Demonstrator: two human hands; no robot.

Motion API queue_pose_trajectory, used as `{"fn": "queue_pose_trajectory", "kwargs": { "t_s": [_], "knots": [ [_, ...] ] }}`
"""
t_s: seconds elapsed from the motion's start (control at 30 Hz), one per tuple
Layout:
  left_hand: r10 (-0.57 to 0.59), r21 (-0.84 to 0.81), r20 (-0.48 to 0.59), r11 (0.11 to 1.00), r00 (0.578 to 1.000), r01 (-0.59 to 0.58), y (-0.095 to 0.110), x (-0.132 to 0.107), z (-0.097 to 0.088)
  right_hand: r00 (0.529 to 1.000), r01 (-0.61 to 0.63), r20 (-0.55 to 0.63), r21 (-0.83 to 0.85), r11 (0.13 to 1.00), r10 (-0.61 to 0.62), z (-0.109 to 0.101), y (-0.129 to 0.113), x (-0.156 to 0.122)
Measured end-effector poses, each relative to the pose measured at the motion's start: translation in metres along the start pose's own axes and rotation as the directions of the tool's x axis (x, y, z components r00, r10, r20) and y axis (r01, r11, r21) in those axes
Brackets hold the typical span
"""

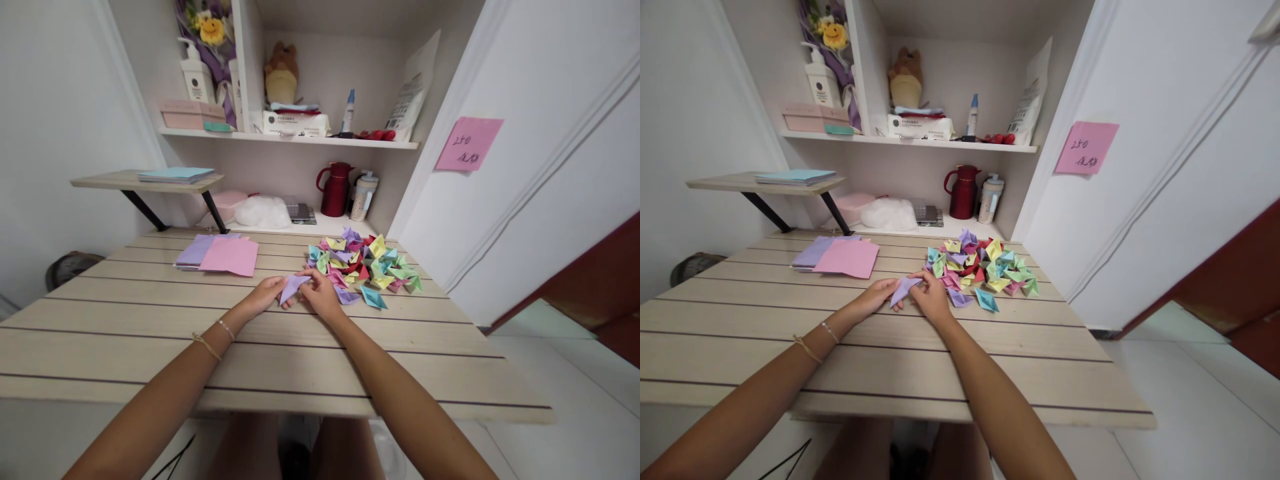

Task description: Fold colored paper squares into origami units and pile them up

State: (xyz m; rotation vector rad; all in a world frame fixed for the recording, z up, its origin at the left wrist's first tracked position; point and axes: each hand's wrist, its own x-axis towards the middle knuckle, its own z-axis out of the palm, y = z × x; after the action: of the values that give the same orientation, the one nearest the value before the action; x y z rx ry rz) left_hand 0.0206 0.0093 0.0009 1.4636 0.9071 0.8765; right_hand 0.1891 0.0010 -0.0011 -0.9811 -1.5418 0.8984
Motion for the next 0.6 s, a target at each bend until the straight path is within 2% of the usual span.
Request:
{"fn": "queue_pose_trajectory", "kwargs": {
  "t_s": [0.17,0.27,0.37,0.47,0.6],
  "knots": [
    [0.032,0.021,-0.032,0.999,0.999,-0.031,-0.002,0.001,-0.001,0.999,0.036,0.024,-0.122,0.992,-0.033,-0.003,-0.001,-0.001],
    [0.025,0.012,-0.043,1.0,0.999,-0.024,-0.001,0.001,-0.001,0.989,0.145,0.055,-0.271,0.952,-0.135,-0.005,-0.003,-0.001],
    [0.014,-0.008,-0.054,1.0,0.998,-0.015,0.001,0.0,0.0,0.958,0.286,0.135,-0.384,0.878,-0.253,-0.007,-0.008,-0.001],
    [0.018,-0.022,-0.066,1.0,0.998,-0.02,0.005,-0.001,0.0,0.925,0.375,0.216,-0.394,0.839,-0.312,-0.007,-0.012,-0.002],
    [0.032,-0.041,-0.057,0.999,0.998,-0.035,0.006,-0.001,-0.003,0.909,0.408,0.254,-0.381,0.83,-0.33,-0.006,-0.012,-0.002]
  ]
}}
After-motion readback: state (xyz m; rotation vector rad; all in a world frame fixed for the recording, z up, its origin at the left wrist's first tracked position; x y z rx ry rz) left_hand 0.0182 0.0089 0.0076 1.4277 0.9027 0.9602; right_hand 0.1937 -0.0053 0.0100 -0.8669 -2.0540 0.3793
